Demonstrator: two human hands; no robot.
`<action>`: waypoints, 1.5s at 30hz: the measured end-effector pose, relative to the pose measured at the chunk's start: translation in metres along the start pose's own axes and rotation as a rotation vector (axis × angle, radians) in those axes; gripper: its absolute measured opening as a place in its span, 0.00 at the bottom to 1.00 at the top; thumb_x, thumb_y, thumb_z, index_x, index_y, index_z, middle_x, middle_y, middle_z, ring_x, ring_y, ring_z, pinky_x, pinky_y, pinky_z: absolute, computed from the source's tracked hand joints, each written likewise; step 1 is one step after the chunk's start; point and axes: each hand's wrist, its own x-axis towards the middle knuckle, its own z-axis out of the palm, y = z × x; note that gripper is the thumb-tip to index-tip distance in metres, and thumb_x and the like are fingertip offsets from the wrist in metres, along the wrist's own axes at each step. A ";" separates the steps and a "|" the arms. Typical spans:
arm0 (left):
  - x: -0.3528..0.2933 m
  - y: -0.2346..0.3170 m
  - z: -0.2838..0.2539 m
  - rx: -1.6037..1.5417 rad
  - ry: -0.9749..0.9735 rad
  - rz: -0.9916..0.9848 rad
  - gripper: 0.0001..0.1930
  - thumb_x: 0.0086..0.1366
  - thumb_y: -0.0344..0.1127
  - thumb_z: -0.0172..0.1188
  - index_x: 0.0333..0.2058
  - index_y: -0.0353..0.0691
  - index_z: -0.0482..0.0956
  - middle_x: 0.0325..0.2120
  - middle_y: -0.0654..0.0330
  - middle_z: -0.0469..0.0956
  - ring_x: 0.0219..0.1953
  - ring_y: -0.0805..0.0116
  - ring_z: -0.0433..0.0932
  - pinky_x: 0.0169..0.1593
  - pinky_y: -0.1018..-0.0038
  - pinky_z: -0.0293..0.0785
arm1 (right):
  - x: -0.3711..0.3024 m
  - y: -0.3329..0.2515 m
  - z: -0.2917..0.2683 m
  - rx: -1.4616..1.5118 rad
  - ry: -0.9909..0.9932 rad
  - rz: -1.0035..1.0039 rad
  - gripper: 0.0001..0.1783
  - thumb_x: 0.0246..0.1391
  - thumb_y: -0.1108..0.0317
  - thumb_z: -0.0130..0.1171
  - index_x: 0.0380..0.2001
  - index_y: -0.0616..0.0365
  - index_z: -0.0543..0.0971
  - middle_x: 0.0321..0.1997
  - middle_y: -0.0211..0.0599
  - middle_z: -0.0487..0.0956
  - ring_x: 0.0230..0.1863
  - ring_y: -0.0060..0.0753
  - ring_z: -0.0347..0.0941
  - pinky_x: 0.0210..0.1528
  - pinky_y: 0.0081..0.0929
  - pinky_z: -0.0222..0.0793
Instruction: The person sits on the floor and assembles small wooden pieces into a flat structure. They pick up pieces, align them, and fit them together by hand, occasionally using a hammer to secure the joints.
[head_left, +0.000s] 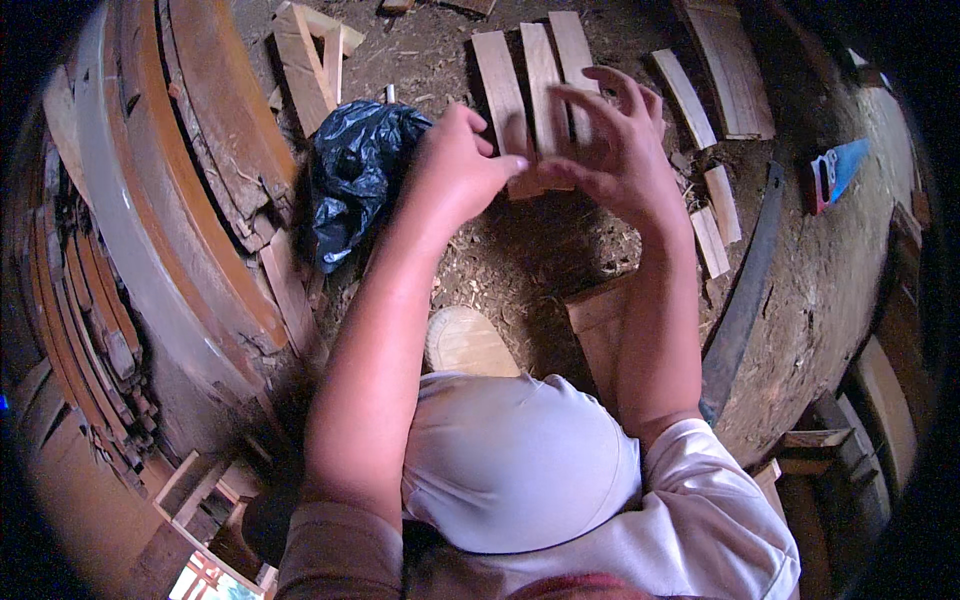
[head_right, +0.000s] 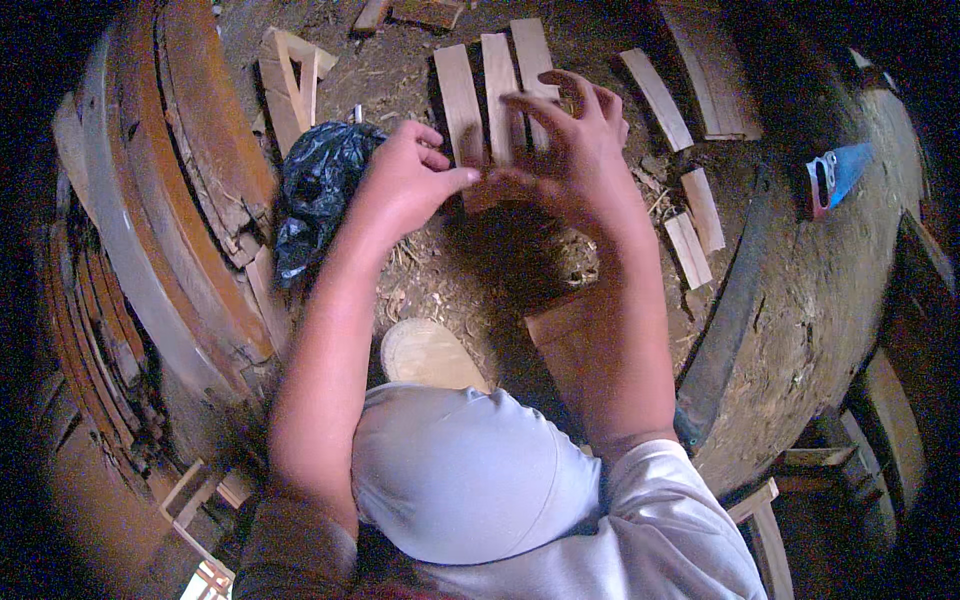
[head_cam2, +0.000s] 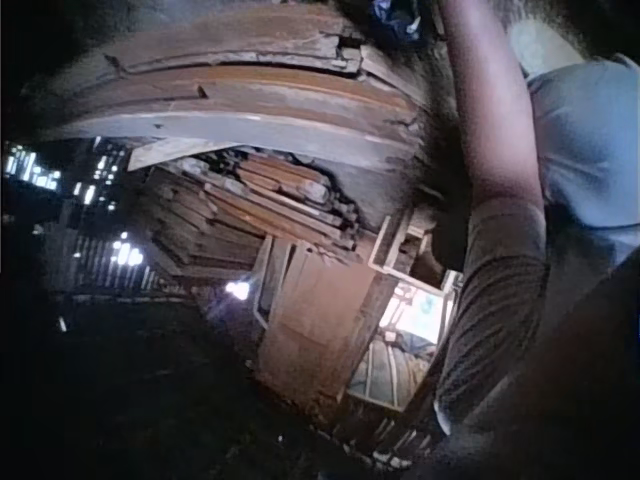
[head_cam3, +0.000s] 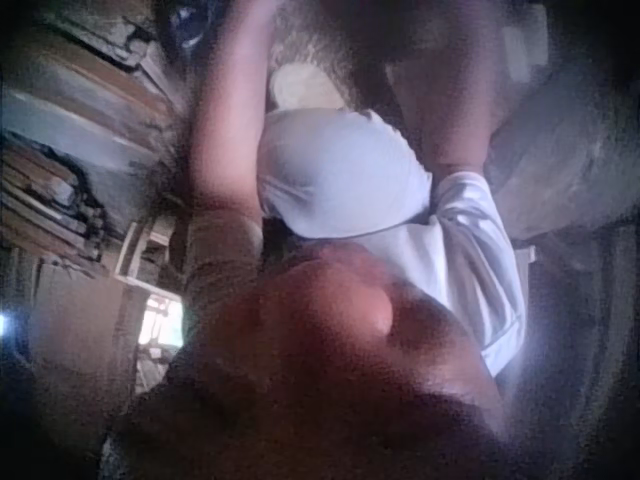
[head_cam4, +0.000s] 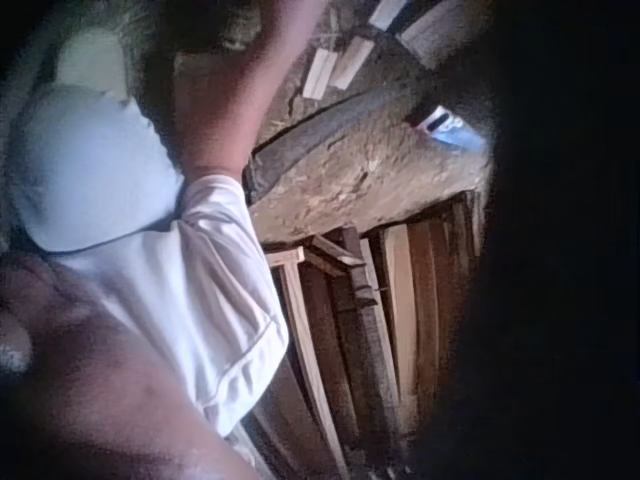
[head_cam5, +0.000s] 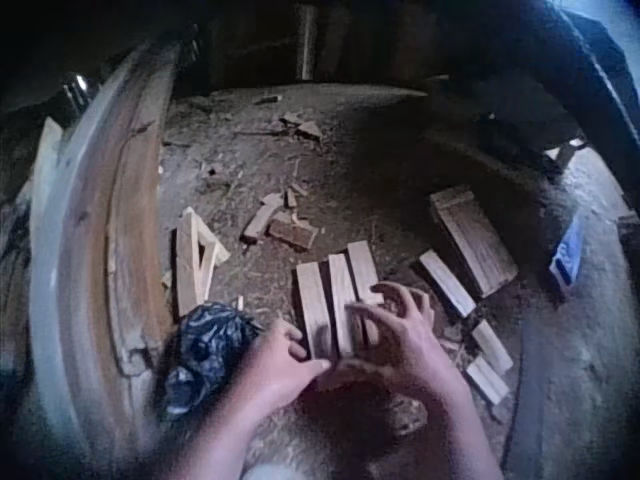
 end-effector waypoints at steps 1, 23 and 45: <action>-0.002 0.000 -0.004 -0.021 -0.100 -0.023 0.43 0.50 0.37 0.81 0.62 0.33 0.68 0.49 0.46 0.78 0.51 0.51 0.81 0.56 0.60 0.80 | 0.000 -0.004 -0.004 -0.032 -0.103 -0.028 0.49 0.28 0.54 0.85 0.62 0.34 0.80 0.75 0.39 0.65 0.75 0.58 0.53 0.77 0.55 0.53; -0.015 -0.023 0.015 0.096 0.040 0.418 0.49 0.51 0.31 0.77 0.71 0.45 0.61 0.60 0.44 0.63 0.64 0.38 0.63 0.71 0.53 0.62 | -0.005 0.002 0.004 -0.022 -0.185 -0.005 0.41 0.39 0.59 0.80 0.62 0.25 0.81 0.78 0.42 0.61 0.77 0.60 0.55 0.76 0.57 0.53; 0.024 -0.010 0.016 -0.002 0.144 0.085 0.29 0.56 0.38 0.78 0.52 0.29 0.78 0.37 0.50 0.86 0.37 0.62 0.86 0.44 0.66 0.83 | -0.009 0.012 0.011 -0.076 -0.174 -0.015 0.41 0.45 0.72 0.74 0.63 0.24 0.79 0.79 0.32 0.62 0.78 0.50 0.56 0.76 0.57 0.55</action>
